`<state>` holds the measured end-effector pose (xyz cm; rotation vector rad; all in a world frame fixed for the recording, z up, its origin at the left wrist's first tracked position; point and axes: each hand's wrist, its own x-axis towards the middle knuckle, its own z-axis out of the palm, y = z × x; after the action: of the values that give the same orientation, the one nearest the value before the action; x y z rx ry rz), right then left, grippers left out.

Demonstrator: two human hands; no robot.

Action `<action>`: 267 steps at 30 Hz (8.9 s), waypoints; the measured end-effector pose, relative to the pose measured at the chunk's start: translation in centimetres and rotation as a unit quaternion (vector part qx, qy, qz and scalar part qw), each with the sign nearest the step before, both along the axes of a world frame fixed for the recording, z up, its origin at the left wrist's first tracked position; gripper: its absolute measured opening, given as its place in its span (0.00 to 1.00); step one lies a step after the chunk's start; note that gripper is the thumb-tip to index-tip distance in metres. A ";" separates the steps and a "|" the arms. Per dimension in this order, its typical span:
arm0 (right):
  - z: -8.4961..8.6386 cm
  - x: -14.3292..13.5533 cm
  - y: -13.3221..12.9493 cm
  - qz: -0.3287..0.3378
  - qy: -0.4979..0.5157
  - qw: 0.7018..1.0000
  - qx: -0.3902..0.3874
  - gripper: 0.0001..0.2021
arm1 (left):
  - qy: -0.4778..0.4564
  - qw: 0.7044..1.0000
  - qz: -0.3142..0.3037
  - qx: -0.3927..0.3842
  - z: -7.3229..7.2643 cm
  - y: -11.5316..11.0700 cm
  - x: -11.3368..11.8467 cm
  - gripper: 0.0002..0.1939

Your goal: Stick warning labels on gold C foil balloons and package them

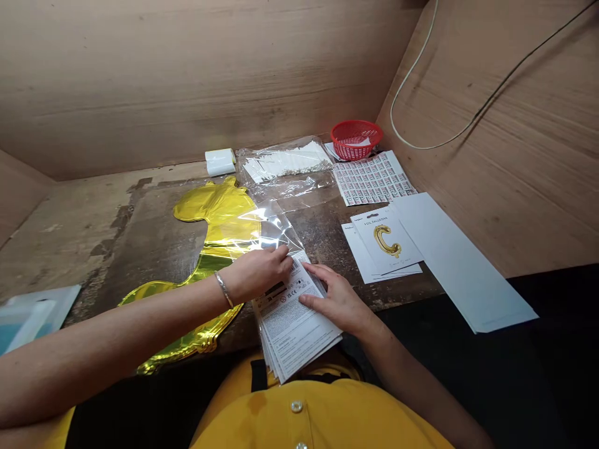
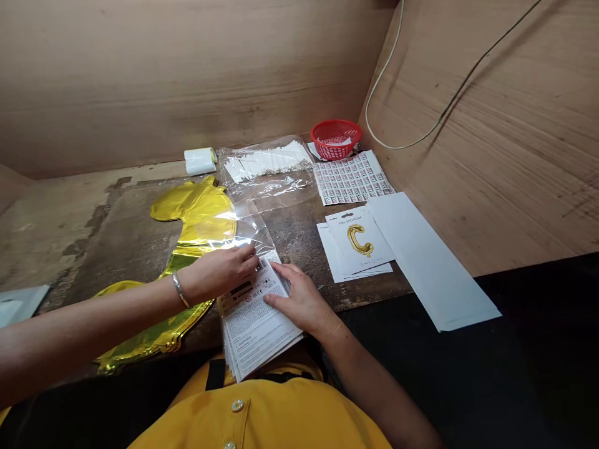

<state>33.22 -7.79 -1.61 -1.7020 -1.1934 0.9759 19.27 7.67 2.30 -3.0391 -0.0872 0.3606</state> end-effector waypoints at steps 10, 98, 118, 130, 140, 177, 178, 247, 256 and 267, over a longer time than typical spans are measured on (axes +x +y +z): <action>-0.2 -0.1 -0.1 0.000 0.004 1.000 0.011 0.32 | -0.015 0.998 0.058 -0.032 1.5 -0.7 0.7 0.07; -0.2 4.2 3.7 0.106 -0.096 0.988 0.058 0.14 | -0.421 0.636 0.284 -0.581 -2.9 -1.5 -4.6 0.35; 4.2 2.7 0.4 0.032 0.129 0.991 -0.002 0.23 | -0.322 0.474 0.271 -0.774 -2.3 -4.0 -4.0 0.29; -0.3 1.9 -1.0 -0.052 -0.023 0.992 -0.116 0.33 | -0.396 0.756 0.332 -0.402 -4.4 -5.6 -5.4 0.25; 2.3 1.3 -0.8 0.137 -0.517 0.820 0.204 0.17 | -0.194 0.975 0.032 -0.104 -6.4 -11.1 -5.5 0.21; 2.6 4.3 1.0 0.114 -0.454 0.856 0.221 0.06 | -0.244 0.966 0.083 -0.036 -7.5 -10.8 -4.1 0.24; 2.6 3.7 1.2 0.116 -0.472 0.845 0.221 0.09 | -0.247 0.965 0.084 -0.036 -7.5 -10.8 -4.1 0.24; -0.4 0.5 1.8 0.065 -0.470 0.842 0.258 0.06 | -0.412 0.899 0.129 -0.078 -4.3 -4.2 -3.9 0.10; -0.2 -0.1 2.3 0.064 -0.503 0.829 0.236 0.07 | -0.263 0.953 0.151 -0.025 -8.0 -10.8 -3.9 0.24; 0.4 -1.8 5.3 0.024 -0.571 0.806 0.156 0.07 | -0.223 0.964 0.145 -0.023 -8.8 -10.6 -3.3 0.26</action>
<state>31.40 -2.52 -1.23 -1.9768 -1.9843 -0.3937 15.94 -2.95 -6.54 -3.0909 -0.5593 -0.3195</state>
